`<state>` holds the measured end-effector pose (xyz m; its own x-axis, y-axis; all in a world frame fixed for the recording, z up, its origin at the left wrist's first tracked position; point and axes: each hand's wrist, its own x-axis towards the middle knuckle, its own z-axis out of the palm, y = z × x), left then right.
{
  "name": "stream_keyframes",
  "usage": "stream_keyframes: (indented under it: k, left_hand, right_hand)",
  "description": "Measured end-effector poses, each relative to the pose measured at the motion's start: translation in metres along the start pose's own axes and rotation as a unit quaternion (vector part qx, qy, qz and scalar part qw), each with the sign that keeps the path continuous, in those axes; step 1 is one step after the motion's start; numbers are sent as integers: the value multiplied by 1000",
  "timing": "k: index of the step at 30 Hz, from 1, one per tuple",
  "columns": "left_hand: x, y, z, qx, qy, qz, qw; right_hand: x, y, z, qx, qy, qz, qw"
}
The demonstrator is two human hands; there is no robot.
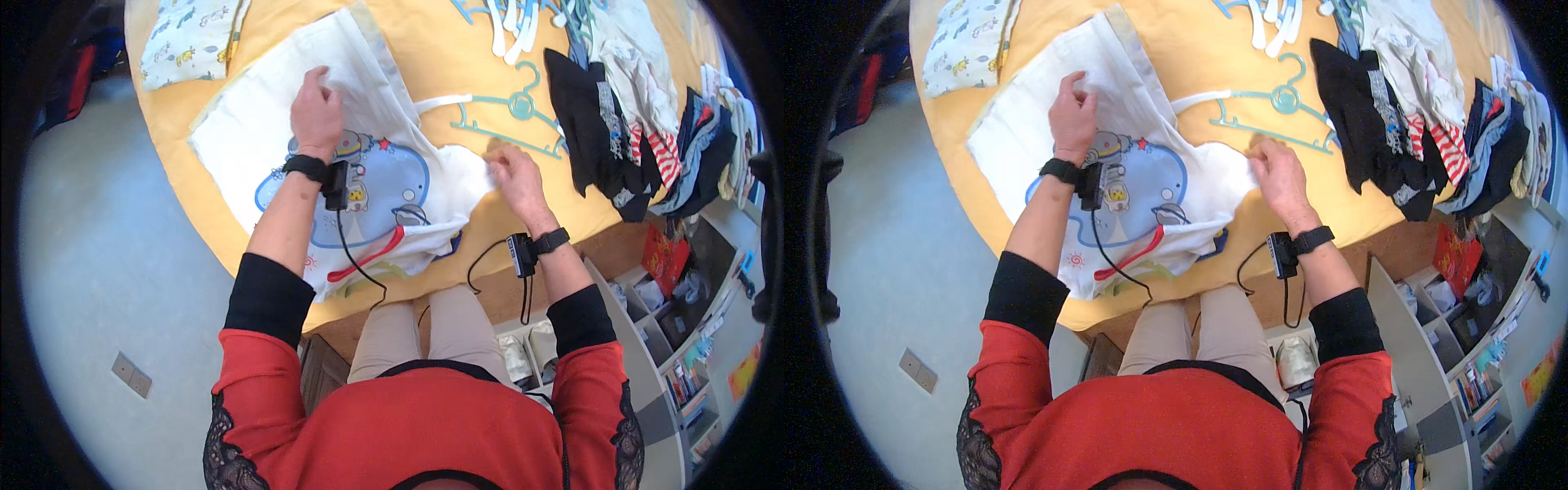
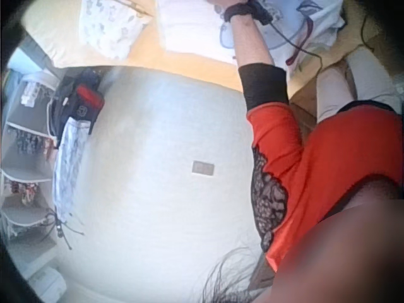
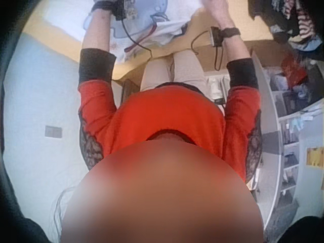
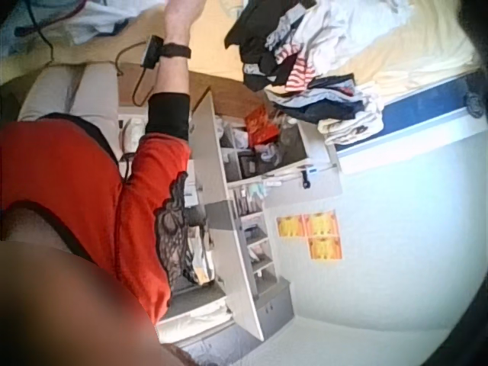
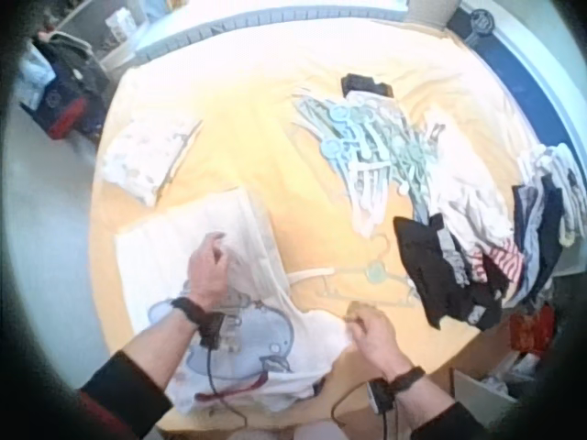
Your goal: The person folds several small garments on a yellow-covered table, including a light green shirt, a white shirt with a cartoon graphic, and a white shirt with red stripes. One shirt is placed on a hanger and hung in a closet. The person continues folding additional items.
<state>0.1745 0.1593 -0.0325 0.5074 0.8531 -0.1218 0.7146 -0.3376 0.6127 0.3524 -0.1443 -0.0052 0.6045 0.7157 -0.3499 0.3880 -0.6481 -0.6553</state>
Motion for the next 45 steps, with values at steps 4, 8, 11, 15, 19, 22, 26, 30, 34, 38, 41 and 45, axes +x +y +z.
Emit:
stream_keyframes:
  k: [4, 8, 11, 15, 19, 22, 26, 30, 34, 38, 41, 45]
  left_hand:
    - [37, -33, -45, 50, 21, -6, 999]
    - [50, -86, -104, 90, 37, -60, 993]
    - [40, -135, -144, 111, 48, -142, 983]
    - [33, -190, -183, 75, 66, -173, 980]
    - [34, -210, -202, 67, 42, -106, 991]
    - [39, -205, -206, 30, 5, -42, 999]
    - [51, -189, -209, 130, -100, -9, 986]
    - [58, -176, -209, 215, -166, -44, 961]
    - [63, -175, -207, 250, -181, -37, 950]
    - [66, -182, -202, 206, -162, 20, 965]
    - [67, -187, -198, 196, -172, 29, 965]
    - [68, -188, -198, 198, -187, 15, 962]
  right_hand:
    - [61, -42, 4, 98, -45, -48, 993]
    - [130, -91, 21, 205, -167, -52, 963]
    - [175, -122, 38, 212, -151, -107, 959]
    - [231, -158, 52, 1, -79, -226, 971]
    - [262, -182, 56, -100, -156, -256, 949]
    - [268, -195, 58, -135, -174, -259, 940]
    - [271, -207, 58, -164, -212, -292, 918]
    - [276, -216, 56, -218, -216, -359, 882]
    - [275, -223, 53, -225, -232, -403, 856]
    - [269, -230, 38, -235, -256, -391, 852]
    - [268, -233, 22, -227, -235, -372, 869]
    - [269, -230, 17, -268, -218, -342, 874]
